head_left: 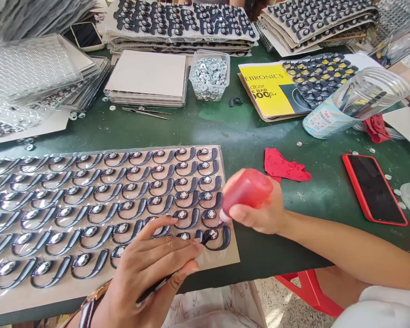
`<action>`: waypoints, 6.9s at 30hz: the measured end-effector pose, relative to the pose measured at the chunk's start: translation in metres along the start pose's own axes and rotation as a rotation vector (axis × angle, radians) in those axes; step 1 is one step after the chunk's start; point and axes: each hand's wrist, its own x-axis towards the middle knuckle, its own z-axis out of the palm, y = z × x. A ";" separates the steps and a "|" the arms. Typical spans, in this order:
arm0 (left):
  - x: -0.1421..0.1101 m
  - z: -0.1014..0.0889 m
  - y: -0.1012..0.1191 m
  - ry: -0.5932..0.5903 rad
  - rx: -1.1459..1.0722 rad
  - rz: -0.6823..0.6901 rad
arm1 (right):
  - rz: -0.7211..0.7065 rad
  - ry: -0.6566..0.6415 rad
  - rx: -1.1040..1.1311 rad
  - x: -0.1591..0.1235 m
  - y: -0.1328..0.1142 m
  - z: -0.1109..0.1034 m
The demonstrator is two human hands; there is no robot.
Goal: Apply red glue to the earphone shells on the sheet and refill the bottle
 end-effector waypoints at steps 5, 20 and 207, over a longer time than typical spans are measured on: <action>-0.005 0.005 -0.001 -0.010 0.149 0.150 | -0.009 0.118 -0.011 0.013 0.015 -0.004; -0.004 0.024 -0.006 0.050 0.398 0.300 | -0.288 0.053 -0.287 0.012 0.019 0.001; 0.024 0.001 -0.035 -0.050 0.410 0.358 | -0.030 0.164 -0.302 0.037 0.033 -0.010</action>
